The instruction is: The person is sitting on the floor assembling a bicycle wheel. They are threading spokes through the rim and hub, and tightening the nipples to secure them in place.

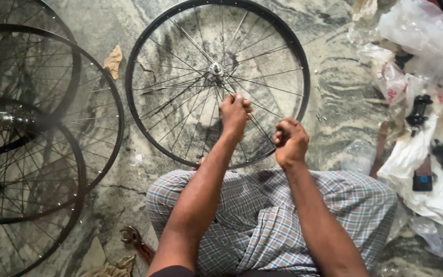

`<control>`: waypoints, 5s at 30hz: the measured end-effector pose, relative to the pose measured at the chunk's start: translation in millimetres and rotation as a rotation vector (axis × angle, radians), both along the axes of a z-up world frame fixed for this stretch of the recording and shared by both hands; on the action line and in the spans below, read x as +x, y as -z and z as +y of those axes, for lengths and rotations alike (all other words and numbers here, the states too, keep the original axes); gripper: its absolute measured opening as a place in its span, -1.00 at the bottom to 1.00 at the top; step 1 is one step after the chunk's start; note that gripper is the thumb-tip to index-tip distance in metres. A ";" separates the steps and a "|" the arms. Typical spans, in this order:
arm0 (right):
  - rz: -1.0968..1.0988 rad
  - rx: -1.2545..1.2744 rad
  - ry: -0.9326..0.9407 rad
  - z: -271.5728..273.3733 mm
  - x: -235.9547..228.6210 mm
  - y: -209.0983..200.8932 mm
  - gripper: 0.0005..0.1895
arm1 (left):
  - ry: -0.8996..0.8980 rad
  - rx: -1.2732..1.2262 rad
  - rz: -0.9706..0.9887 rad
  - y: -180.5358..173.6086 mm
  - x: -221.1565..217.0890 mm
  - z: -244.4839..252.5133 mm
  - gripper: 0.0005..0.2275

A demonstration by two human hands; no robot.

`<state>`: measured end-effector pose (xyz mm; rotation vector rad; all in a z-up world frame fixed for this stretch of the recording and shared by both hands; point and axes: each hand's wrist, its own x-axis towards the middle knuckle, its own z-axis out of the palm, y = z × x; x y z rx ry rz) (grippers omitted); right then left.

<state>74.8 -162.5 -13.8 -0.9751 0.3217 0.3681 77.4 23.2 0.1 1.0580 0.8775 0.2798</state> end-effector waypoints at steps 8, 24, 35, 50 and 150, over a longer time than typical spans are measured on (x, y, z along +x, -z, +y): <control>-0.053 -0.408 -0.331 -48.2 -36.5 -4.4 -0.88 | 0.186 0.065 0.089 12.8 -17.0 3.4 -0.71; 0.064 0.212 -0.174 -47.9 -45.4 -27.4 -0.82 | 0.708 0.766 0.439 12.5 -79.7 -67.3 -0.80; -0.004 0.046 -0.031 -62.3 -63.7 7.0 -0.92 | 0.680 0.077 0.196 -16.7 -69.1 -51.1 -0.82; -0.408 -0.447 -0.062 -32.7 -78.8 2.3 -0.89 | 0.695 -0.064 0.116 -33.8 -55.7 -43.0 -0.82; -0.463 -0.375 -0.326 -38.1 -36.1 -18.0 -0.91 | 1.224 0.615 0.195 -41.1 -30.8 -32.9 -0.75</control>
